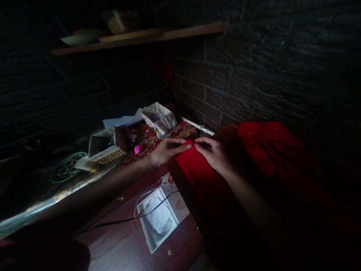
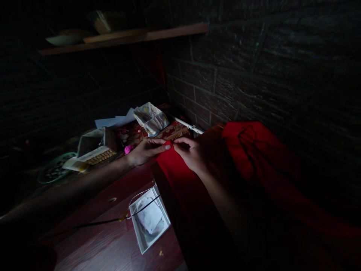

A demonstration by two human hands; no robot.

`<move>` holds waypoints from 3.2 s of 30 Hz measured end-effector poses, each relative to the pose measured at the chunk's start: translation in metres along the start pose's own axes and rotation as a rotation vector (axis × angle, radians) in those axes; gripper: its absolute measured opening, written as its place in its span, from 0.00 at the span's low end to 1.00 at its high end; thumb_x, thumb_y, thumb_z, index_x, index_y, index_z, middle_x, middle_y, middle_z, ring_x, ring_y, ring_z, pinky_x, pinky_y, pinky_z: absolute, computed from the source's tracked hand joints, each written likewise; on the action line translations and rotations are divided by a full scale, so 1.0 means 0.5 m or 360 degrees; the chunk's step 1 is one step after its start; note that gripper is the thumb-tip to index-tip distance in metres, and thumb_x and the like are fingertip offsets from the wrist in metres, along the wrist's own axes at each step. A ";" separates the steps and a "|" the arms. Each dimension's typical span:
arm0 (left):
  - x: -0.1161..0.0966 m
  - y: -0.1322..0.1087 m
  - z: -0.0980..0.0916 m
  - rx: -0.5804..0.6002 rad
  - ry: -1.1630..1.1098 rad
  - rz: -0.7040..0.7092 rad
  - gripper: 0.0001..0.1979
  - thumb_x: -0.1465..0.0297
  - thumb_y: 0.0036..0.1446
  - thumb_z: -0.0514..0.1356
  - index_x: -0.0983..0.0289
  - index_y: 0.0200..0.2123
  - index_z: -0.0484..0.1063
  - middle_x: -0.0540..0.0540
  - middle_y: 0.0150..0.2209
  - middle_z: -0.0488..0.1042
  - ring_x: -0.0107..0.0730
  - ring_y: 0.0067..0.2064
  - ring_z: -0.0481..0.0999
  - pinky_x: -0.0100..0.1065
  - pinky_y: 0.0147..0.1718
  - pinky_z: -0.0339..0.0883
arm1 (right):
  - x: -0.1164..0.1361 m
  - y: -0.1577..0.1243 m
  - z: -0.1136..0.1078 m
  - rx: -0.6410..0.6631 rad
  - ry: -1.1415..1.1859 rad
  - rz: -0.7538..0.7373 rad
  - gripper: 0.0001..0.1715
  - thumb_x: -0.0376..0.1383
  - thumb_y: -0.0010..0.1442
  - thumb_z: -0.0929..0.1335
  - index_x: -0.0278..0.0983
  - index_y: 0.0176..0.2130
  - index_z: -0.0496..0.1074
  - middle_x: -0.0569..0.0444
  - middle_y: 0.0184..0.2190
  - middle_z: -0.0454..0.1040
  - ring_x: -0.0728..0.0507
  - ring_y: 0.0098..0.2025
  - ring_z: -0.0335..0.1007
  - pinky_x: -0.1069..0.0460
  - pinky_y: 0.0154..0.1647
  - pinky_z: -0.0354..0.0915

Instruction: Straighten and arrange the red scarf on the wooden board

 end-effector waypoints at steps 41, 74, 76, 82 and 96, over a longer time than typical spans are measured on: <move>-0.191 -0.065 0.052 0.0236 0.0270 0.0120 0.16 0.63 0.46 0.74 0.68 0.34 0.80 0.56 0.31 0.81 0.32 0.30 0.79 0.31 0.33 0.74 | 0.080 -0.221 -0.022 0.0192 0.0012 0.0366 0.32 0.59 0.55 0.71 0.34 0.42 0.78 0.46 0.41 0.81 0.36 0.45 0.78 0.46 0.48 0.72; -0.316 -0.140 0.094 0.0130 0.0406 0.0877 0.23 0.69 0.55 0.69 0.61 0.54 0.75 0.58 0.47 0.79 0.32 0.43 0.79 0.31 0.45 0.72 | 0.235 -0.052 -0.124 -0.0355 0.0314 -0.0452 0.27 0.47 0.57 0.73 0.40 0.53 0.70 0.51 0.43 0.78 0.43 0.46 0.75 0.48 0.51 0.69; -0.322 -0.142 0.105 0.0120 0.0465 0.0899 0.23 0.68 0.56 0.68 0.63 0.56 0.74 0.58 0.46 0.80 0.32 0.42 0.79 0.31 0.44 0.73 | 0.241 -0.057 -0.124 -0.0384 0.0301 -0.0479 0.24 0.47 0.57 0.73 0.39 0.50 0.71 0.51 0.42 0.78 0.43 0.45 0.75 0.48 0.50 0.69; -0.334 -0.147 0.118 0.0113 0.0561 0.0833 0.19 0.68 0.52 0.70 0.65 0.49 0.79 0.61 0.47 0.81 0.37 0.46 0.80 0.35 0.47 0.73 | 0.275 -0.069 -0.131 -0.0424 0.0207 -0.0467 0.22 0.51 0.57 0.71 0.38 0.43 0.76 0.51 0.40 0.79 0.43 0.43 0.75 0.49 0.47 0.70; -0.335 -0.159 0.114 -0.0229 0.0351 0.0734 0.14 0.65 0.48 0.73 0.66 0.34 0.77 0.52 0.27 0.77 0.24 0.26 0.73 0.25 0.27 0.66 | 0.282 -0.093 -0.126 -0.0374 0.0358 -0.0338 0.24 0.49 0.51 0.76 0.36 0.42 0.78 0.49 0.41 0.80 0.42 0.44 0.76 0.47 0.51 0.70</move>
Point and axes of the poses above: each hand's wrist, its own y-axis towards the middle knuckle, its own z-axis out of the palm, x = y × z, the point moved 9 cm from there along y, towards the middle knuckle
